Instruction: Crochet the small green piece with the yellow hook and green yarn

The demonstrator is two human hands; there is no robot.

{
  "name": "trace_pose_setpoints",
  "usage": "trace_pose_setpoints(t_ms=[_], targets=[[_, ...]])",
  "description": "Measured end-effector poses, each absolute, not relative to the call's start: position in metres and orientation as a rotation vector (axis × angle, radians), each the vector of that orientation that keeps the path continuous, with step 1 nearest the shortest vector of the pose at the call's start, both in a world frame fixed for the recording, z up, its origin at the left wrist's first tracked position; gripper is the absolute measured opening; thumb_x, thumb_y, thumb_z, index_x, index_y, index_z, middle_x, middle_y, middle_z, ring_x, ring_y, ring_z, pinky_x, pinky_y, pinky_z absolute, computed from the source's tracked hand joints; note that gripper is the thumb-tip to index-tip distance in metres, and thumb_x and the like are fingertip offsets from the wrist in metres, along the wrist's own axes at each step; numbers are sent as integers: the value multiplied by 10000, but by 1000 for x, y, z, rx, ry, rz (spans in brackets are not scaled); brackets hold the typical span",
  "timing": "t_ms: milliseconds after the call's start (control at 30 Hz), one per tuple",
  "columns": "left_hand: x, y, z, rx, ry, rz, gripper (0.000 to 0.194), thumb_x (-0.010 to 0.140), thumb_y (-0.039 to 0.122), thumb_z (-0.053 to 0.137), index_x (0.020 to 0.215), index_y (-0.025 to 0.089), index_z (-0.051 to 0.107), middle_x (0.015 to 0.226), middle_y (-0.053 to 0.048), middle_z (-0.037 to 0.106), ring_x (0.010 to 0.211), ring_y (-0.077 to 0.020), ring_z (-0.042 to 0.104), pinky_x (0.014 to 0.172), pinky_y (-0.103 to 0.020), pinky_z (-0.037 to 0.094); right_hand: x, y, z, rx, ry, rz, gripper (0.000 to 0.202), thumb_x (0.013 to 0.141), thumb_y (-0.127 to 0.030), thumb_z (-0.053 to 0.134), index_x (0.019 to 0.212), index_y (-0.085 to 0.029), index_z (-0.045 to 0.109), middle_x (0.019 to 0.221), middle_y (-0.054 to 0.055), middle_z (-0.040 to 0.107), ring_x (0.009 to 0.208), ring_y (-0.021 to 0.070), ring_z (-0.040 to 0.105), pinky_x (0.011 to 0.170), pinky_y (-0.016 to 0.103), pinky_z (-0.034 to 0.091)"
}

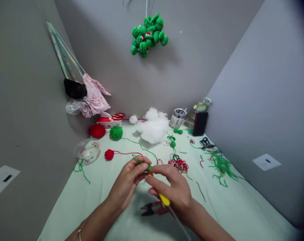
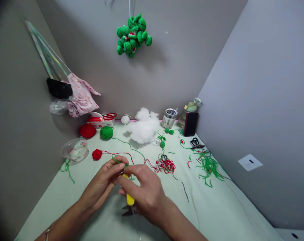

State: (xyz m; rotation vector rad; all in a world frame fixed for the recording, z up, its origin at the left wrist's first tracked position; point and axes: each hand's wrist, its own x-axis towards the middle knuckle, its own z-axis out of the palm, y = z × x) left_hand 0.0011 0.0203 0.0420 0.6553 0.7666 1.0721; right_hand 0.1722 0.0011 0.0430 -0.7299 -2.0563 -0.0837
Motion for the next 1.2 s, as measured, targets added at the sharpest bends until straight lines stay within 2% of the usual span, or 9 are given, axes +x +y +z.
trace_pose_setpoints(t_ms=[100, 267, 533, 667, 867, 967, 1100, 1167, 1200], targets=[[-12, 16, 41, 792, 710, 992, 268, 824, 405, 872, 902, 177, 754, 839, -12, 701, 771, -142, 655, 775, -262, 531, 164, 0, 49, -764, -1838, 332, 230, 1068, -281, 556, 1132, -231, 772, 911, 71, 772, 861, 171, 736, 748, 281, 610], [-27, 15, 39, 957, 733, 1003, 233, 830, 383, 869, 923, 196, 766, 860, -21, 723, 740, -157, 661, 788, -308, 530, 149, 8, 34, -822, -1317, 891, 275, 1054, -393, 579, 986, -258, 809, 832, 32, 737, 673, 147, 699, 651, 284, 600], [-18, 25, 29, 873, 836, 1037, 419, 697, 313, 960, 984, 217, 670, 809, -6, 714, 721, -170, 669, 720, -300, 539, 138, 12, 23, -961, -1388, 801, 49, 869, -284, 820, 909, -290, 847, 827, 43, 738, 779, 198, 692, 616, 298, 579], [-18, 30, 20, 884, 831, 998, 364, 728, 290, 932, 976, 206, 678, 835, -10, 711, 690, -157, 659, 705, -301, 551, 143, 18, 19, -1037, -1340, 940, 40, 833, -248, 832, 868, -261, 844, 787, 31, 758, 736, 186, 686, 669, 319, 575], [-74, 64, 22, 1143, 798, 716, 107, 815, 256, 855, 819, 176, 784, 718, -29, 711, 629, -158, 682, 632, -241, 552, 153, 29, 11, -918, -803, 1421, 250, 705, -390, 933, 815, -222, 785, 608, -34, 650, 494, 106, 576, 492, 240, 484], [-118, 85, 34, 1166, 1071, 1025, 155, 798, 69, 820, 675, 152, 774, 636, -21, 695, 566, -125, 658, 587, -167, 552, 163, 31, 13, -856, -664, 1433, 320, 648, -401, 963, 800, -225, 743, 569, -52, 600, 468, 91, 506, 446, 218, 431], [-133, 82, 51, 985, 1262, 1316, 437, 732, -159, 757, 953, 212, 821, 966, 60, 778, 755, -58, 716, 654, -31, 527, 170, 25, 14, -898, -685, 1292, 291, 660, -375, 953, 793, -225, 742, 638, -28, 655, 496, 96, 529, 457, 227, 455], [-114, 65, 54, 856, 1155, 1390, 444, 768, -84, 790, 1085, 226, 808, 1142, 27, 773, 908, -96, 751, 717, -56, 562, 169, 20, 13, -949, -756, 1198, 244, 702, -361, 933, 809, -227, 760, 676, -16, 681, 540, 110, 574, 493, 240, 494], [-100, 54, 54, 850, 1033, 1362, 356, 790, 73, 855, 1119, 200, 804, 1236, -52, 762, 998, -192, 765, 717, -148, 625, 167, 17, 13, -965, -799, 1161, 215, 729, -352, 920, 824, -230, 770, 697, -10, 695, 564, 118, 594, 511, 246, 511]])
